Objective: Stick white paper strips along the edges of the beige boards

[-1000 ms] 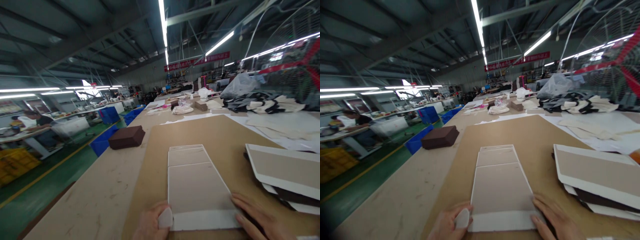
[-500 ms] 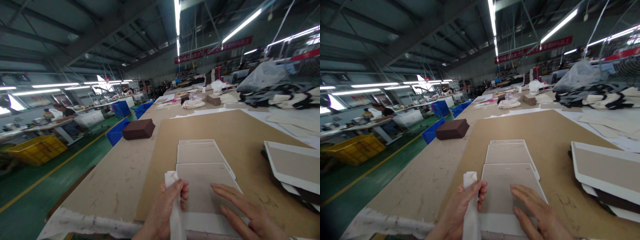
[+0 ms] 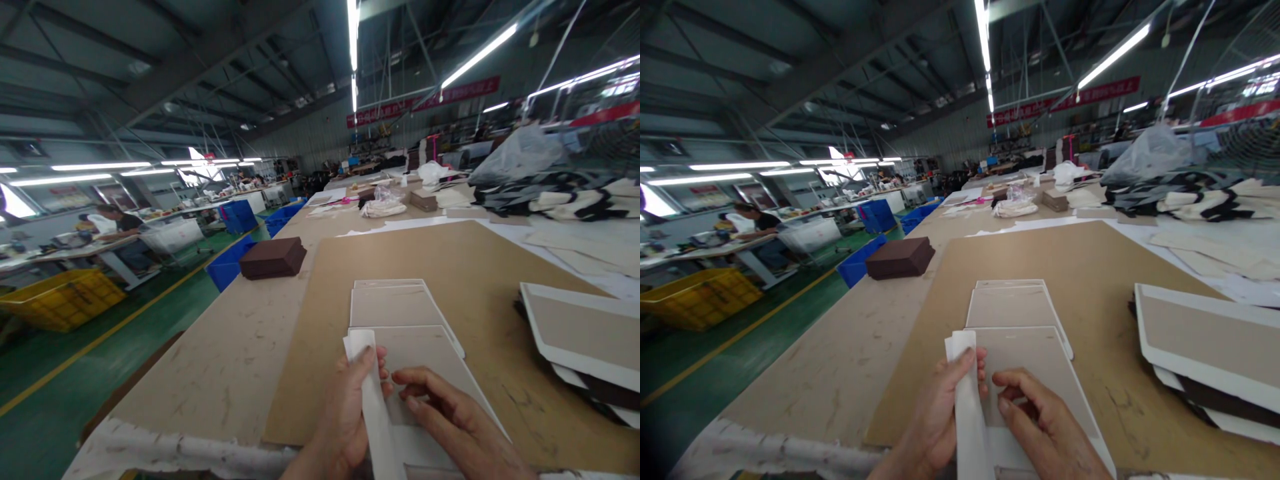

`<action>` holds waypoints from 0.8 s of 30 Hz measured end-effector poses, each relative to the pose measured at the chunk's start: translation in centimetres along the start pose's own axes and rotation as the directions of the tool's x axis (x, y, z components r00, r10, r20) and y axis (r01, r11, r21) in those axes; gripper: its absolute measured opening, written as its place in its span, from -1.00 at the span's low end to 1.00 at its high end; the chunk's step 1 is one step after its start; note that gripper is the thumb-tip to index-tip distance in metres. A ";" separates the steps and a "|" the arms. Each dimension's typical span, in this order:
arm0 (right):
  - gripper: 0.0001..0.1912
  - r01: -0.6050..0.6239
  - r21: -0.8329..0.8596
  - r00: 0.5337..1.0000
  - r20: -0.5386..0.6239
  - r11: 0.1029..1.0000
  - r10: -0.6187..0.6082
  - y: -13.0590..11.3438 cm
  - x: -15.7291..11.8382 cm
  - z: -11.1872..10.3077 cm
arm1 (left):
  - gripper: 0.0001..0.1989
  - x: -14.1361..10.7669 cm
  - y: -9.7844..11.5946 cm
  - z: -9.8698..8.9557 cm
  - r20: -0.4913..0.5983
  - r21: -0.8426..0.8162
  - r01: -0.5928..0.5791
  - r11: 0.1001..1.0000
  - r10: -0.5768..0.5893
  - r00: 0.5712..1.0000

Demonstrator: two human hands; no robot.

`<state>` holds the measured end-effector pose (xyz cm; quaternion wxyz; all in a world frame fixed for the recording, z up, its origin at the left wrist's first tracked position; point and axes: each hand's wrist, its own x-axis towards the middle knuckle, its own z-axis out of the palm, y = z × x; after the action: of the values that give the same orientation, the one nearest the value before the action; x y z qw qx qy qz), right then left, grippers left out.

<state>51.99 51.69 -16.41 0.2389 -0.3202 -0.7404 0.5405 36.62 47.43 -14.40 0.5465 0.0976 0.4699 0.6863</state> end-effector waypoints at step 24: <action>-0.67 -0.187 0.764 0.970 0.044 0.617 0.240 0.0 2.5 1.5 | -0.52 0.2 -2.7 2.5 0.094 -0.138 -0.080 0.987 0.093 0.991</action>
<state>49.22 52.50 -16.82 0.3086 -0.2920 -0.3924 0.8158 39.95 48.89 -15.17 0.5444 0.1155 0.3901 0.7336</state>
